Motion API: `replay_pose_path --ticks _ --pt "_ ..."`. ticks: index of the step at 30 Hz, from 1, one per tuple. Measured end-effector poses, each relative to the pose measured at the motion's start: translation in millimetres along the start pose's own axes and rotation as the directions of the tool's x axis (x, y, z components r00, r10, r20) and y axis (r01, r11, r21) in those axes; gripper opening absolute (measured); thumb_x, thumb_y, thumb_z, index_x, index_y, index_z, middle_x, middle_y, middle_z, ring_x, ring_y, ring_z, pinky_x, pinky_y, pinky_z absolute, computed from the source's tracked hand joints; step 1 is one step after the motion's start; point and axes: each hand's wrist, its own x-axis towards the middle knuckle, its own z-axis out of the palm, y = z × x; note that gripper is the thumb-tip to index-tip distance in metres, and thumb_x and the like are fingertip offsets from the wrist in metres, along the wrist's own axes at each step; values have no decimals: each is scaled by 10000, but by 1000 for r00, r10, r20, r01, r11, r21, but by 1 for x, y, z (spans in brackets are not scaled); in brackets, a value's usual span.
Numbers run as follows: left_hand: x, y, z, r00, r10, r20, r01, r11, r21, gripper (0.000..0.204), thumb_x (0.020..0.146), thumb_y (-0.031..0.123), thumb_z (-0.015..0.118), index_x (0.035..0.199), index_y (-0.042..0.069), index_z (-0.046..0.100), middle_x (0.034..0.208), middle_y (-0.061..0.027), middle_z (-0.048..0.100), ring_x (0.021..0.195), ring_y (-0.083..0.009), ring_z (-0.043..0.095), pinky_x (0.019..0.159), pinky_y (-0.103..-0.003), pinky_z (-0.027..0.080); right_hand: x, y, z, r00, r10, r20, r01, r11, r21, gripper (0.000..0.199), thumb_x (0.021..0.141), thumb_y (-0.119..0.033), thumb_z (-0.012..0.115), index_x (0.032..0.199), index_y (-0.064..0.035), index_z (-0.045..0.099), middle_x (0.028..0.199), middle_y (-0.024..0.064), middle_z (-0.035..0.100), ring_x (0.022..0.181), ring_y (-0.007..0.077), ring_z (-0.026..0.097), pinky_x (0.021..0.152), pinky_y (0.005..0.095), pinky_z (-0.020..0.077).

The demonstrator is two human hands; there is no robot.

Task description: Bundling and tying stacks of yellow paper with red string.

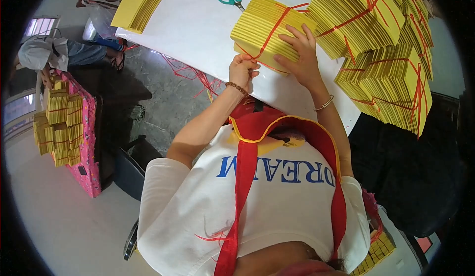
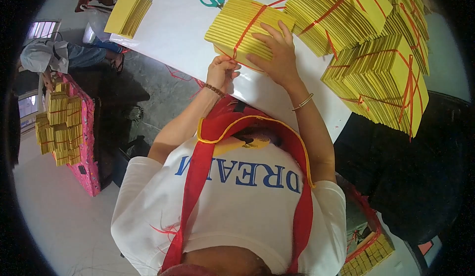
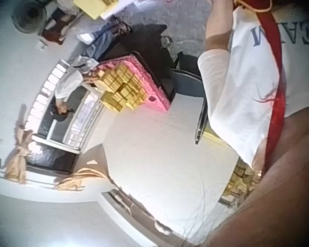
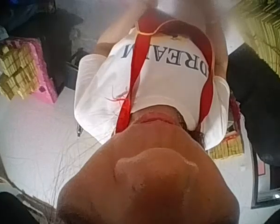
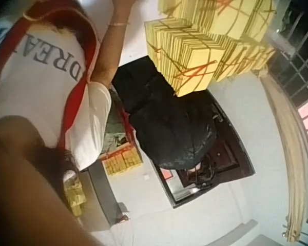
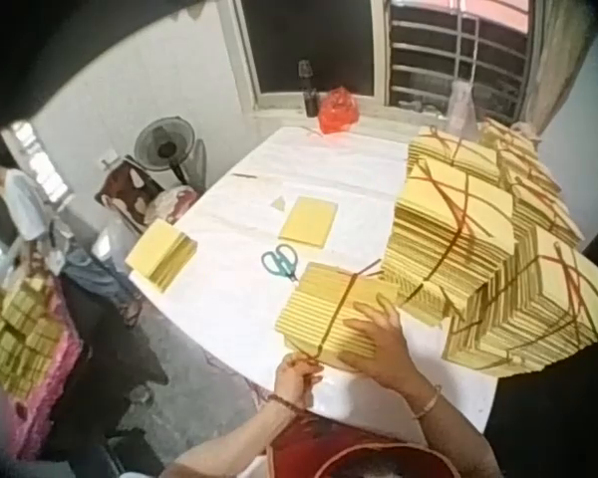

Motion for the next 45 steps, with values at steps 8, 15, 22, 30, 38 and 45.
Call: replay_pose_path --ticks 8,15,22,30,38,45 --pt "-1 2 -6 997 7 83 -15 996 93 169 696 -81 438 801 50 456 737 -78 533 623 -172 534 489 -243 439 -1 0 2 1000 -12 -25 11 999 -33 425 663 -276 683 1032 -96 575 1238 69 441 1237 329 205 996 432 206" --pt "2 17 -15 959 -79 273 31 984 175 140 722 -2 539 808 79 464 721 -30 543 577 -94 533 439 -190 415 0 -1 0 1000 3 -8 -3 998 -55 423 670 -296 673 1030 -98 574 1245 58 431 1237 327 213 999 434 216" --pt "-15 16 -8 969 -66 236 -49 892 450 139 794 168 591 734 72 510 630 5 534 506 -53 477 433 -177 368 -5 1 -1 1000 -25 -2 25 996 -83 427 685 -303 650 1051 -100 563 1254 66 410 1238 325 219 1005 426 210" --pt "15 84 -50 859 442 260 -502 623 600 280 884 266 435 963 19 541 823 -34 551 754 -93 490 670 -217 391 -12 32 29 900 335 -278 -42 702 711 555 859 -371 394 1299 -74 234 1369 99 212 1274 237 162 1038 344 132" --pt "58 69 -8 776 0 631 -134 977 165 604 901 483 186 1309 43 251 1276 -75 389 1154 -171 381 980 -303 277 -21 17 55 814 555 -171 7 284 959 522 921 -360 262 1355 -94 142 1364 46 239 1230 176 269 1016 304 221" --pt "61 71 -19 684 -45 728 -275 908 315 579 907 460 214 1344 84 154 1338 -75 286 1208 -173 312 987 -312 278 -36 2 53 770 608 -192 -155 470 869 598 899 -461 260 1349 -82 156 1343 75 268 1213 184 293 1000 301 238"
